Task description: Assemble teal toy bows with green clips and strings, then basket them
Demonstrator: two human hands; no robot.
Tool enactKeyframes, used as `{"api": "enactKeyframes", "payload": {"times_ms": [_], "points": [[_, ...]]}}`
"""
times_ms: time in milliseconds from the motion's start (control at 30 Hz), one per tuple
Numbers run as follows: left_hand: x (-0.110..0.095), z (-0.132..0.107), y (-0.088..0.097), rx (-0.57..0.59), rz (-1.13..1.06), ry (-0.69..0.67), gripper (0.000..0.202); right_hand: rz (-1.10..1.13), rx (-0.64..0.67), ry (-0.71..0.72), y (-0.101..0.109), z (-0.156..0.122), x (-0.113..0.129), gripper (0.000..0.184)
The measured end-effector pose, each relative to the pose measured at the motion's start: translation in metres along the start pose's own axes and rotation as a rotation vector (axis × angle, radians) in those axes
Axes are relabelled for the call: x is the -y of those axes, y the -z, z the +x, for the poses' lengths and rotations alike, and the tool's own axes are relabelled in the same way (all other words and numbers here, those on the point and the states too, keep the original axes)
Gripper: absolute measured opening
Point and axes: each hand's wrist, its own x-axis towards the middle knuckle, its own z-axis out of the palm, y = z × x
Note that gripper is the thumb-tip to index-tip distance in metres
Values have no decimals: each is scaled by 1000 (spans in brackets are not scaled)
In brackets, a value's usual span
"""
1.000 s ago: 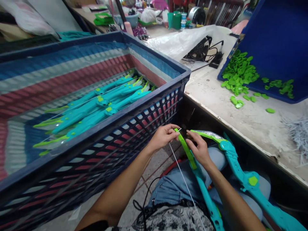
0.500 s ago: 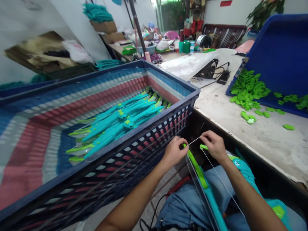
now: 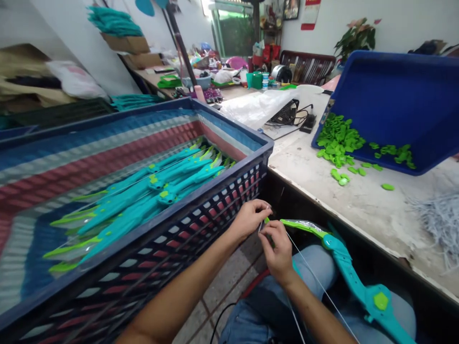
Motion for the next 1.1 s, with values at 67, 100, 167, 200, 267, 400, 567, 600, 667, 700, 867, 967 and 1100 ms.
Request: {"api": "enactKeyframes", "payload": {"times_ms": [67, 100, 167, 200, 267, 400, 567, 600, 667, 700, 867, 967, 1100], "points": [[-7, -7, 8, -67, 180, -110, 10, 14, 1, -31, -5, -4, -7, 12], [-8, -11, 10, -86, 203, -119, 10, 24, -8, -45, -6, -4, -10, 12], [-8, -18, 12, -102, 79, -53, 13, 49, -28, -71, -5, 0, -12, 12], [-6, -21, 11, -107, -38, 2, 16, 63, -37, -85, -5, 3, -12, 11], [-1, -24, 7, -114, -280, 122, 26, 85, -58, -116, -3, 9, -10, 11], [6, -25, 1, 0, -468, 284, 41, 70, -124, -142, 4, 23, -9, 12], [3, -23, 4, 111, -520, 318, 39, 69, -103, -78, 9, 36, -14, 12], [2, -23, 3, 110, -534, 320, 38, 69, -86, -67, 9, 37, -15, 14], [1, -23, 1, 89, -550, 325, 37, 56, -48, -42, 9, 37, -16, 17], [0, -23, -1, 67, -553, 329, 37, 47, -31, -29, 9, 36, -17, 20], [-5, -23, -12, -67, -563, 353, 30, -29, -6, 43, 15, 37, -18, 31], [-6, -22, -16, -85, -591, 329, 25, -91, 31, 128, 21, 41, -19, 21], [-5, -22, -18, -78, -621, 327, 20, -83, 125, 191, 32, 50, -22, 16]]}}
